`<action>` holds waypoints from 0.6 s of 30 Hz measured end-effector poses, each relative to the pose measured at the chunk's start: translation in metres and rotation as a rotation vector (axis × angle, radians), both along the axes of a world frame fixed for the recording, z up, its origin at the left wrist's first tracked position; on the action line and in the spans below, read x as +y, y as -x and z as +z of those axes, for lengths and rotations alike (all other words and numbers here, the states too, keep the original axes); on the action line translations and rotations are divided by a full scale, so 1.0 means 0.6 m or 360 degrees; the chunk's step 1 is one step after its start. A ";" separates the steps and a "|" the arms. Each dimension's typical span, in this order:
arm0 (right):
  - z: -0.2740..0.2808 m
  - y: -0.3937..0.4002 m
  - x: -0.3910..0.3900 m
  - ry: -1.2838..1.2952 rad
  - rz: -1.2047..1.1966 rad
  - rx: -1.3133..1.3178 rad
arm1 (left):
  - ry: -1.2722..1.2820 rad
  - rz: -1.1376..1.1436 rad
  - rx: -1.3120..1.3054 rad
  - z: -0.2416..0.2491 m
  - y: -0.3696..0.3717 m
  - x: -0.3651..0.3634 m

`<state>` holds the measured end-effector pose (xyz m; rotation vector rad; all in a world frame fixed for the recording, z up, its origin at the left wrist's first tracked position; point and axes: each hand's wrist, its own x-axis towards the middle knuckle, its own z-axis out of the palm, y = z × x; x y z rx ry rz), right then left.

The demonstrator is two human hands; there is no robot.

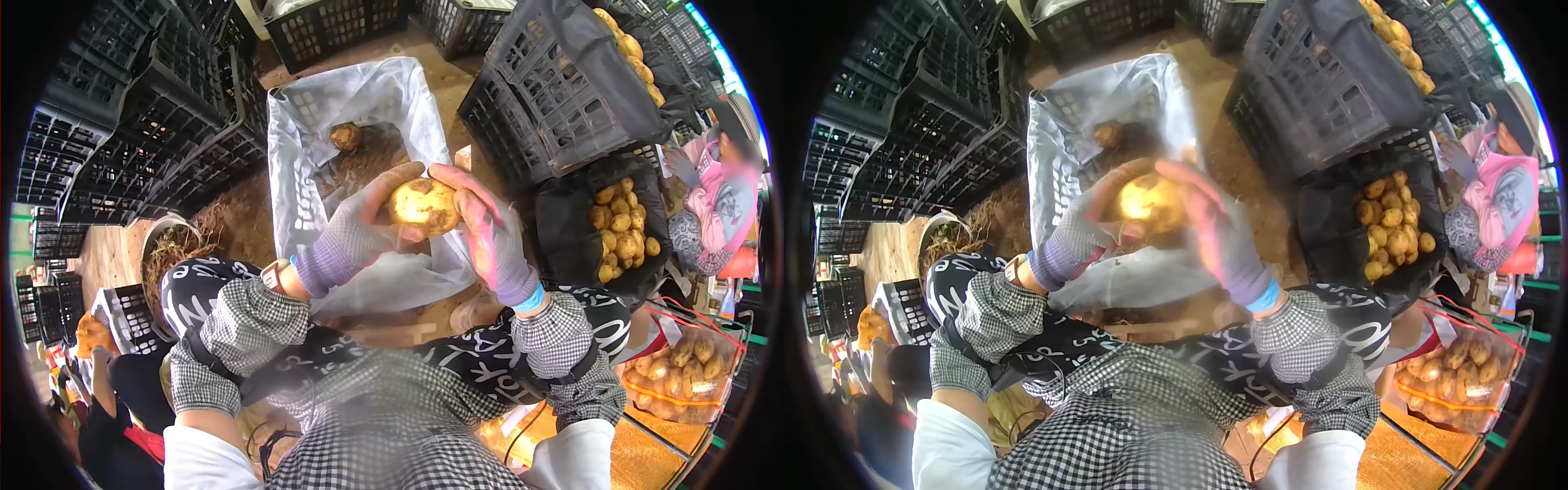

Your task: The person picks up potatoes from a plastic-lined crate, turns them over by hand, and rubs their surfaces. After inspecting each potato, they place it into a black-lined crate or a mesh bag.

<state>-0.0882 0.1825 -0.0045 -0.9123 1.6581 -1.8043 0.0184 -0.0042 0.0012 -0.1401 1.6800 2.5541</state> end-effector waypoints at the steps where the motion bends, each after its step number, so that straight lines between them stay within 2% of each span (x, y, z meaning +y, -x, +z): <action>1: 0.010 -0.002 0.002 -0.0032 -0.0017 0.0166 | -0.0032 0.0024 0.0007 0.000 0.001 0.002; 5: 0.038 -0.019 -0.002 -0.0300 -0.0108 0.0788 | -0.0064 0.0044 -0.0086 0.013 -0.003 0.010; 6: 0.036 -0.020 0.001 -0.0271 -0.0095 0.0759 | -0.0047 0.0027 -0.0141 0.017 -0.005 0.012; 9: 0.022 -0.010 0.009 -0.0207 -0.0079 0.0627 | -0.0251 0.0035 0.0067 0.002 -0.005 0.017; 14: 0.003 -0.013 0.015 -0.0189 -0.0134 0.0270 | 0.0266 0.0095 0.0151 -0.017 -0.007 0.031; 15: 0.013 -0.020 0.006 -0.0422 -0.0232 0.0456 | 0.0370 0.0113 0.0152 -0.011 -0.004 0.031; 18: 0.054 -0.027 0.009 -0.0545 -0.0028 0.0040 | 0.0920 0.0068 0.0301 0.015 -0.008 0.027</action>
